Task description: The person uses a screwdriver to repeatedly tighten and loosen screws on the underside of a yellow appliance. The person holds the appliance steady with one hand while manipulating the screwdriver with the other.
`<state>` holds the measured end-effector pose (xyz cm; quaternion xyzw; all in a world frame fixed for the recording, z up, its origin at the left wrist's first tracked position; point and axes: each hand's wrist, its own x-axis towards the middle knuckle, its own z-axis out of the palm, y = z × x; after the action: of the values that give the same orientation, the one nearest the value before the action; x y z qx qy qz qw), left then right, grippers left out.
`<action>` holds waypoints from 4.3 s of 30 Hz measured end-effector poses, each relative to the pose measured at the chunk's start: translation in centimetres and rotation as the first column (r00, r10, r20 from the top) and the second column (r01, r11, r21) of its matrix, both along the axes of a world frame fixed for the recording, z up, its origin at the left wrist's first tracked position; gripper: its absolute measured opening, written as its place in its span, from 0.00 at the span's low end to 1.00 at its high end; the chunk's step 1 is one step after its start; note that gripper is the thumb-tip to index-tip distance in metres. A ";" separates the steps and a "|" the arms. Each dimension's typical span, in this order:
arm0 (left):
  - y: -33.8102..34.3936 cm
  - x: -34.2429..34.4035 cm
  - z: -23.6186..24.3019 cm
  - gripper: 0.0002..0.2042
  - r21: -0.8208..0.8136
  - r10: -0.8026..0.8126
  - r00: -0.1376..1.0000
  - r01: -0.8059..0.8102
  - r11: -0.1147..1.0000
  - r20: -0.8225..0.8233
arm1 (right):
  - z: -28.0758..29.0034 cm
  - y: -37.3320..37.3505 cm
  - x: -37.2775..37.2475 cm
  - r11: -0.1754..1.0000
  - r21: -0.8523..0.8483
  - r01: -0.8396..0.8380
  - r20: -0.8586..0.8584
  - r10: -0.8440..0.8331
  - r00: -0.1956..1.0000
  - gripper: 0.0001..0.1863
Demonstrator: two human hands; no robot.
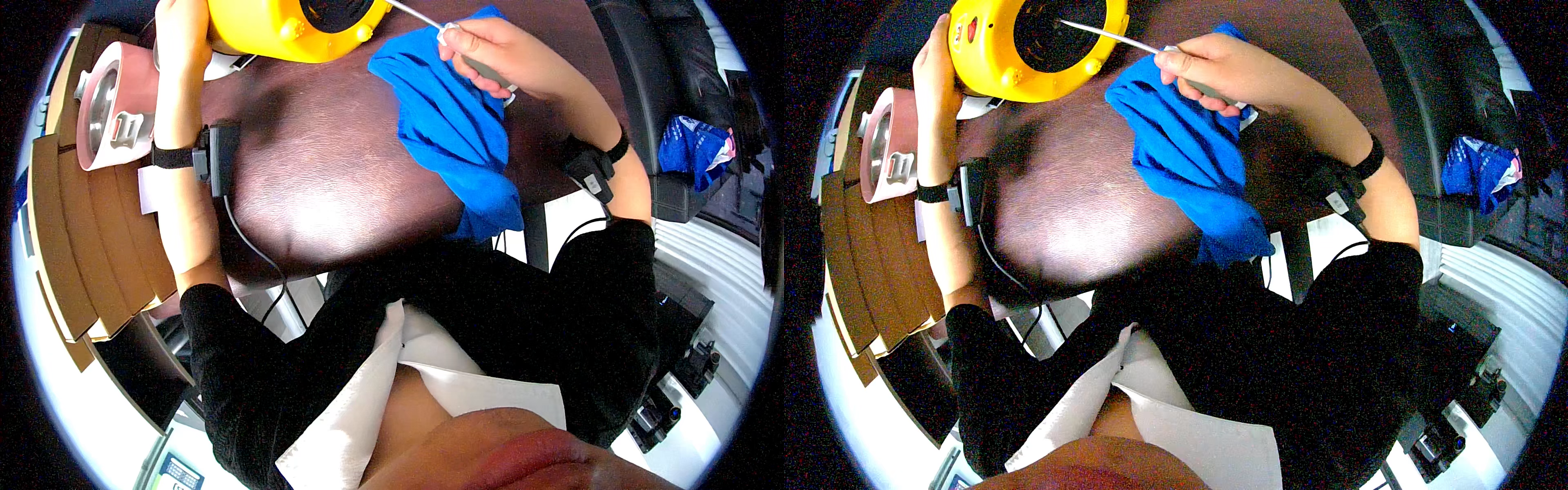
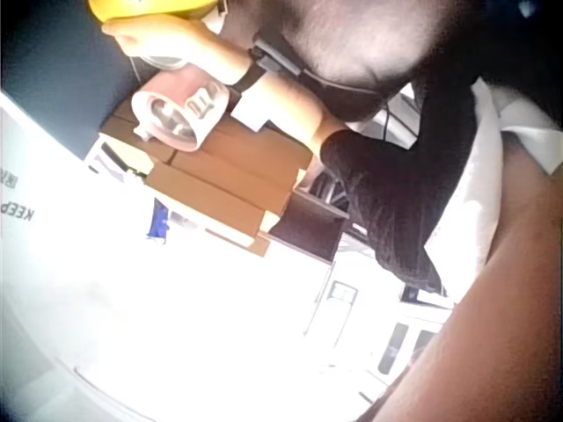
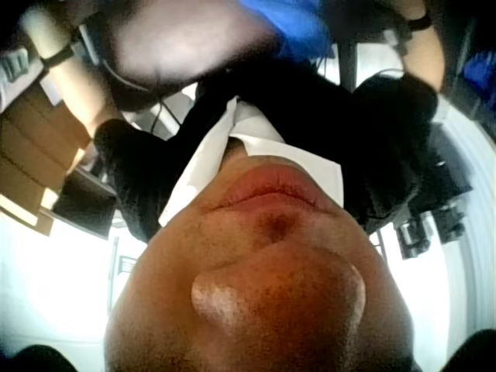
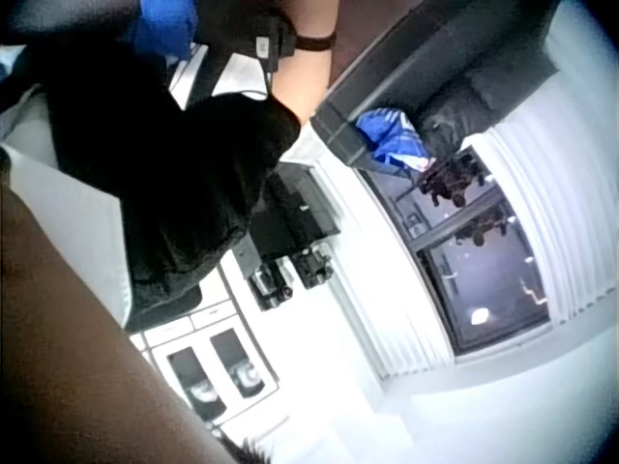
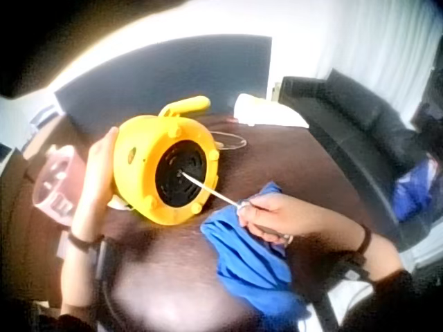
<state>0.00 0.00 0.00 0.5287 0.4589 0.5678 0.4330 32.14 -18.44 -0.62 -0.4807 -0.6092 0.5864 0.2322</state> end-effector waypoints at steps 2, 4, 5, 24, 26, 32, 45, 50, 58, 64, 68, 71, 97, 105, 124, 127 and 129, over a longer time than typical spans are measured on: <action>-0.3 0.2 0.0 0.16 -0.026 0.020 1.000 -0.020 0.999 0.006 | 0.5 0.2 0.3 1.000 -0.005 -0.025 0.029 0.025 0.999 0.21; -0.8 -0.4 0.7 0.16 -0.036 0.051 0.999 -0.052 0.998 -0.013 | 1.2 0.6 -0.3 0.999 0.022 -0.029 0.078 0.027 0.997 0.21; -1.0 -0.7 1.0 0.16 -0.041 0.064 0.998 -0.064 0.997 -0.021 | 1.5 0.6 -0.5 0.999 0.036 -0.028 0.103 0.024 0.994 0.20; -1.3 -0.6 0.9 0.17 0.017 0.009 0.991 -0.007 1.000 -0.130 | 3.2 -0.7 -2.0 0.643 0.708 -0.292 0.661 -0.458 0.594 0.20; -1.1 0.3 0.7 0.17 0.072 -0.005 0.981 0.019 0.997 -0.192 | 4.0 -1.3 -2.2 0.616 0.709 -0.343 0.695 -0.528 0.488 0.20; -2.2 1.1 0.5 0.20 0.193 0.016 0.945 0.050 0.980 -0.328 | 4.6 -0.3 -1.3 0.693 0.607 -0.390 0.755 -0.351 0.553 0.19; -7.0 3.4 5.3 0.20 0.179 -0.042 0.911 0.126 0.976 -0.410 | 2.2 2.4 0.4 0.994 -0.103 0.020 0.037 -0.016 0.999 0.22; -8.2 3.1 6.2 0.22 -0.029 -0.055 0.949 0.049 0.998 -0.311 | 3.6 2.5 -0.9 0.992 0.100 0.081 -0.108 -0.070 0.992 0.21; -8.2 3.7 6.6 0.22 -0.048 -0.020 0.941 0.003 0.999 -0.339 | 2.4 4.1 -2.0 0.972 0.232 -0.020 0.232 -0.036 0.972 0.19; -7.2 3.1 5.7 0.20 0.032 0.033 0.946 -0.024 0.999 -0.322 | 1.5 4.0 -4.3 0.996 -0.064 -0.059 0.153 0.069 0.986 0.23; -6.5 0.2 5.8 0.17 0.036 -0.367 0.930 0.367 0.930 -0.011 | 1.4 5.1 -4.8 0.960 -0.234 -0.154 -0.058 0.145 0.988 0.24; -6.3 -0.2 5.9 0.16 0.028 -0.455 0.886 0.454 0.890 0.089 | 0.7 5.8 -5.4 0.969 -0.200 -0.144 -0.095 0.127 0.987 0.24; -0.8 -3.1 0.5 0.15 0.022 0.048 0.999 -0.048 0.999 0.017 | 0.6 5.4 -6.9 0.873 -0.437 -0.216 -0.405 0.024 0.914 0.23; -5.1 -6.1 1.4 0.14 -0.016 0.189 0.969 -0.189 0.982 0.158 | 2.2 1.7 -11.8 0.776 -0.569 -0.274 -0.527 -0.088 0.845 0.22; -7.1 -5.3 2.3 0.07 0.042 0.024 0.938 -0.041 0.998 0.347 | -4.6 2.7 -3.5 0.802 -0.509 -0.312 -0.685 -0.158 0.711 0.24; -6.9 -5.3 2.4 0.08 0.003 0.035 0.942 -0.038 0.999 0.333 | -2.6 3.0 -1.5 0.868 -0.490 -0.080 -0.495 -0.202 0.845 0.24; -7.5 -5.7 3.0 0.08 -0.021 0.084 0.965 -0.081 0.996 0.249 | -0.6 2.7 -2.9 0.929 -0.365 -0.065 -0.415 -0.100 0.904 0.24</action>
<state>-5.66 -7.46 2.97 0.4312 0.4257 0.6447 0.4661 29.29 -15.78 -1.24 -0.3814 -0.4176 0.7793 0.2700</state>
